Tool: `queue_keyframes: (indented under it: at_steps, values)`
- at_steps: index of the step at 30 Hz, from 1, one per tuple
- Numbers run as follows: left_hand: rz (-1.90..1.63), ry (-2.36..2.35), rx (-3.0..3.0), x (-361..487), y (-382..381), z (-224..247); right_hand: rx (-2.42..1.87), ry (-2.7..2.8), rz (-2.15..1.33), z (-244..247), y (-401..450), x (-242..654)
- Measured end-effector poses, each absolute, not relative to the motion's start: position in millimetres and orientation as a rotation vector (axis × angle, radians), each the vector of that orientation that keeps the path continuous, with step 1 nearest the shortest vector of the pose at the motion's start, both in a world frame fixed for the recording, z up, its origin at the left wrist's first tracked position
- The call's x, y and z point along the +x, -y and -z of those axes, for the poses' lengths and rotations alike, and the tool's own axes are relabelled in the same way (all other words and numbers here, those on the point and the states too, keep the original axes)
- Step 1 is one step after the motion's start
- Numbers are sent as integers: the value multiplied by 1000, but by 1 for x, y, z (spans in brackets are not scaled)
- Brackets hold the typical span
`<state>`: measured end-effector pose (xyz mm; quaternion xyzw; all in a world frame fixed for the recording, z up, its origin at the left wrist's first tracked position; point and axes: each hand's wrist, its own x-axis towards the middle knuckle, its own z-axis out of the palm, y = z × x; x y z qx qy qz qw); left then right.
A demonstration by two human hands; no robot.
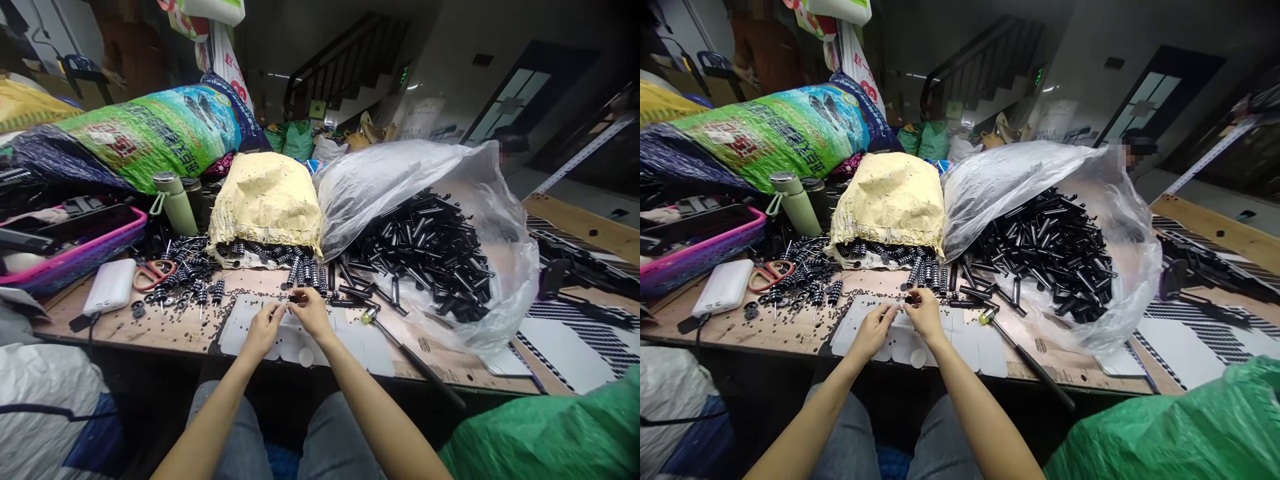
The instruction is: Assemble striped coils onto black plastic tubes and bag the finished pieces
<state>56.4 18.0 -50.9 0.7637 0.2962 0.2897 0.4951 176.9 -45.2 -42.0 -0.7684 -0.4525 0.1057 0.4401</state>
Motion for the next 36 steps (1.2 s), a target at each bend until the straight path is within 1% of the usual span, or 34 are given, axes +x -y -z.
queue_keyframes:
  at_steps: [7, 16, 21, 24, 27, 31, 36]
  values:
    - [-691, -679, 1989, 48, -4, 49, -1776, 1052, -354, 32, 60, 175]
    - [-702, -637, 2064, 39, -2, 48, -1771, 1082, -332, 30, 60, 165]
    - [-708, -705, 2007, 35, -5, 50, -1758, 1247, -300, 30, 64, 156]
    - [-753, -775, 1874, 33, -10, 55, -1717, 1432, -343, 28, 60, 154]
    - [-730, -783, 1691, 30, -16, 57, -1807, 1569, -357, 25, 39, 164]
    - [-682, -819, 1454, 26, -24, 52, -1910, 1466, -374, 25, 2, 188]
    - [-735, -813, 1679, 23, -29, 45, -1803, 1258, -608, 27, -3, 190]
